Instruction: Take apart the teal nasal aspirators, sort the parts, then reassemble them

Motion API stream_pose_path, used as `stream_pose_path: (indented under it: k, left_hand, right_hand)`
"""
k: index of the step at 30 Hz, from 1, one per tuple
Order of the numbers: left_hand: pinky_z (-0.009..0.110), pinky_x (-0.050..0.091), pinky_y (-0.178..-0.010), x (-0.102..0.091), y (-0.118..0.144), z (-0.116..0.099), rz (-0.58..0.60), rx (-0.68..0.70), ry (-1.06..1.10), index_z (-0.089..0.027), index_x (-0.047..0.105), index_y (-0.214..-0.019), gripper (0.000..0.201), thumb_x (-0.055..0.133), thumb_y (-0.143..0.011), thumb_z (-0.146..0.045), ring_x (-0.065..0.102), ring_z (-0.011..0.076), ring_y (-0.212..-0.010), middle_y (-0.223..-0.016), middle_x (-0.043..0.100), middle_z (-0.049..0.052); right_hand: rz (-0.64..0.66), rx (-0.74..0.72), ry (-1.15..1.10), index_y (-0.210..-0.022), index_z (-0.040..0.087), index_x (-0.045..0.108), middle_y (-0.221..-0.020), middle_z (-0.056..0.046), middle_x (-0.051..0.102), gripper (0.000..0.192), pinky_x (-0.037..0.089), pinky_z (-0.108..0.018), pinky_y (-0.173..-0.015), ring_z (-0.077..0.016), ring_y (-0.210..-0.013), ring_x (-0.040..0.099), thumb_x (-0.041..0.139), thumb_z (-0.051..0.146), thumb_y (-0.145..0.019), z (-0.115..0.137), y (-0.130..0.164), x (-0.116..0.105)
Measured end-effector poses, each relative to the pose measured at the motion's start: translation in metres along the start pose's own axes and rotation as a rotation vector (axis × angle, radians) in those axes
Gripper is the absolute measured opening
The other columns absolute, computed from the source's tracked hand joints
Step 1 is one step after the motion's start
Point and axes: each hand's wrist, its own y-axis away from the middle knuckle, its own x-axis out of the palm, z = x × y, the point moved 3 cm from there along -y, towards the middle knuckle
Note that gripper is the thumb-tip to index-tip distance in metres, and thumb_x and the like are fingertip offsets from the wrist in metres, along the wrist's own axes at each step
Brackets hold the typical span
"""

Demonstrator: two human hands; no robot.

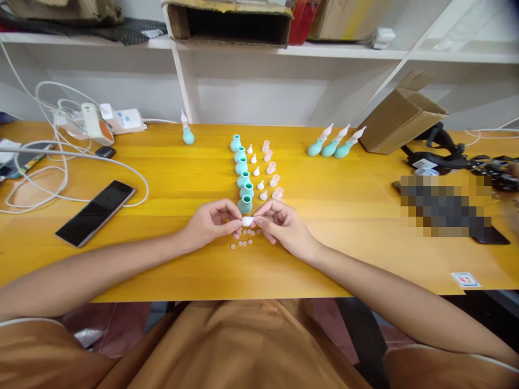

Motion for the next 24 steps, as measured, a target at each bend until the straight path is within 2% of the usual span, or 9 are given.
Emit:
stream_pose_path:
  k: [11,14,16,18,20,22,24]
  left_hand:
    - [0.026,0.063,-0.071,0.0,0.0,0.001,0.016,-0.019,0.017,-0.016,0.069,-0.097,0.031,0.089,-0.09,-0.038,0.073,0.013,-0.071,-0.085,0.075,0.001]
    - [0.027,0.064,-0.072,0.0,0.0,0.001,0.022,-0.005,0.025,-0.016,0.067,-0.102,0.033,0.088,-0.091,-0.039,0.073,0.0141,-0.077,-0.09,0.074,0.003]
    - [0.026,0.064,-0.074,0.003,0.001,0.0,0.02,0.027,0.004,-0.017,0.066,-0.106,0.037,0.092,-0.086,-0.035,0.073,0.0144,-0.083,-0.094,0.073,0.003]
    - [0.026,0.063,-0.077,0.006,0.003,-0.001,0.022,0.049,-0.067,-0.018,0.066,-0.107,0.039,0.094,-0.083,-0.031,0.072,0.0141,-0.086,-0.097,0.072,0.003]
    - [0.026,0.061,-0.077,0.009,0.006,-0.002,0.017,0.074,-0.185,-0.018,0.065,-0.104,0.031,0.089,-0.088,-0.031,0.071,0.0136,-0.084,-0.096,0.072,0.003]
    - [0.027,0.058,-0.075,0.007,0.007,-0.006,-0.01,0.151,-0.36,-0.019,0.065,-0.102,0.021,0.081,-0.094,-0.031,0.07,0.0136,-0.081,-0.095,0.072,0.002]
    - [0.028,0.055,-0.075,0.002,0.006,-0.012,-0.035,0.262,-0.589,-0.02,0.067,-0.104,0.014,0.075,-0.096,-0.028,0.066,0.0137,-0.079,-0.093,0.07,0.001]
  right_hand:
    - [0.017,-0.028,0.001,-0.097,0.02,0.067,-0.08,0.001,0.074,0.033,0.04,-0.019,-0.042,-0.0041,-0.046,0.048,0.085,0.047,-0.095,0.001,0.0,0.001]
    - [0.011,-0.03,0.011,-0.098,0.02,0.067,-0.082,0.0,0.075,0.034,0.04,-0.019,-0.042,-0.0044,-0.046,0.048,0.084,0.049,-0.095,0.001,0.0,0.0]
    - [0.002,-0.034,0.038,-0.098,0.02,0.067,-0.082,0.0,0.074,0.034,0.04,-0.02,-0.042,-0.005,-0.047,0.048,0.084,0.049,-0.095,0.0,0.001,0.0]
    - [0.007,-0.03,0.102,-0.099,0.02,0.067,-0.074,0.003,0.069,0.032,0.038,-0.021,-0.042,-0.0065,-0.048,0.047,0.082,0.048,-0.096,-0.001,0.003,0.002]
    - [0.02,-0.034,0.2,-0.101,0.02,0.069,-0.067,0.005,0.062,0.029,0.036,-0.022,-0.044,-0.0079,-0.049,0.047,0.082,0.046,-0.097,0.0,0.005,0.003]
    - [0.007,-0.075,0.284,-0.104,0.021,0.07,-0.072,0.004,0.063,0.027,0.036,-0.024,-0.047,-0.0088,-0.052,0.048,0.08,0.045,-0.098,0.006,0.005,0.0]
    - [-0.081,-0.162,0.329,-0.101,0.022,0.069,-0.078,0.002,0.063,0.025,0.036,-0.025,-0.05,-0.0093,-0.054,0.047,0.076,0.045,-0.101,0.017,0.004,-0.01]
